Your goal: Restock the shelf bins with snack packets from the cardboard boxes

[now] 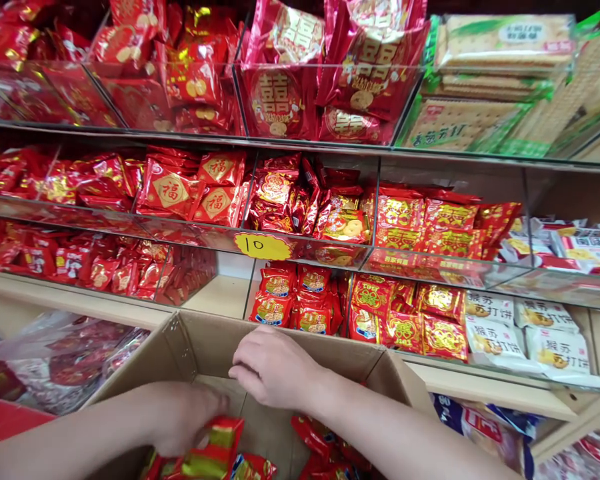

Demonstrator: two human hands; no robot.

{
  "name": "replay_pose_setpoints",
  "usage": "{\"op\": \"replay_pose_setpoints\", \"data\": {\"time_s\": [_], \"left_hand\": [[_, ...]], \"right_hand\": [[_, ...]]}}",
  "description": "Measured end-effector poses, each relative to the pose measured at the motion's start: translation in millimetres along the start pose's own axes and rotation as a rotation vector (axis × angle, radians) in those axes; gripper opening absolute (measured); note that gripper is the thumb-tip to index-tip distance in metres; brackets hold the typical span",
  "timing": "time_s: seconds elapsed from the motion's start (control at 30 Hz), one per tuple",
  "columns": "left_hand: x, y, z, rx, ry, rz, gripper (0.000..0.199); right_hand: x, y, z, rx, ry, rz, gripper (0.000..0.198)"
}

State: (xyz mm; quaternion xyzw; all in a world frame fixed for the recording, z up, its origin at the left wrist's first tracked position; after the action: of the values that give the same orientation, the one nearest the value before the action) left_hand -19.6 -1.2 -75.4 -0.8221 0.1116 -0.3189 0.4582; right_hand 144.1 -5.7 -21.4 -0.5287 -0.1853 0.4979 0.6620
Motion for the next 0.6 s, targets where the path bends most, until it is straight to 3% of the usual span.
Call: {"op": "replay_pose_setpoints", "data": {"time_s": [0.13, 0.2, 0.33, 0.43, 0.5, 0.6], "left_hand": [[26.7, -47.0, -17.5, 0.133, 0.115, -0.155, 0.022], [36.6, -57.8, -17.3, 0.187, 0.199, -0.306, 0.021], [41.8, -63.2, -11.0, 0.322, 0.257, -0.694, 0.022], [39.2, -64.4, -8.8, 0.384, 0.293, -0.939, 0.038], [38.1, -65.4, -8.0, 0.368, 0.307, -1.011, 0.047], [37.3, -67.9, -7.8, 0.413, 0.270, -0.997, 0.044]], "right_hand": [[12.8, -7.0, -5.8, -0.056, 0.289, 0.418, 0.043], [18.2, -8.4, -6.8, -0.047, 0.337, 0.588, 0.042], [23.3, -9.9, -3.5, 0.112, 0.376, 0.820, 0.026], [22.5, -8.5, -0.7, 0.209, 0.444, 0.987, 0.026], [21.5, -7.8, 0.4, 0.241, 0.476, 1.067, 0.027], [21.2, -9.0, 0.9, 0.214, 0.491, 1.121, 0.030]]}}
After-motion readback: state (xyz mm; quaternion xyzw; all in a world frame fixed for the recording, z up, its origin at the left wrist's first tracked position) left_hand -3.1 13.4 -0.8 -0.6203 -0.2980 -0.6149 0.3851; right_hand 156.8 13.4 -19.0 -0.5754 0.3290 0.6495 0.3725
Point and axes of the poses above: each hand's wrist, its own z-axis towards the middle knuckle, its own y-axis out of the palm, x = y × z, the point moved 2 cm from there along z, towards the middle knuckle, and after that the axes turned 8 degrees about -x, right-handed, at the moved point
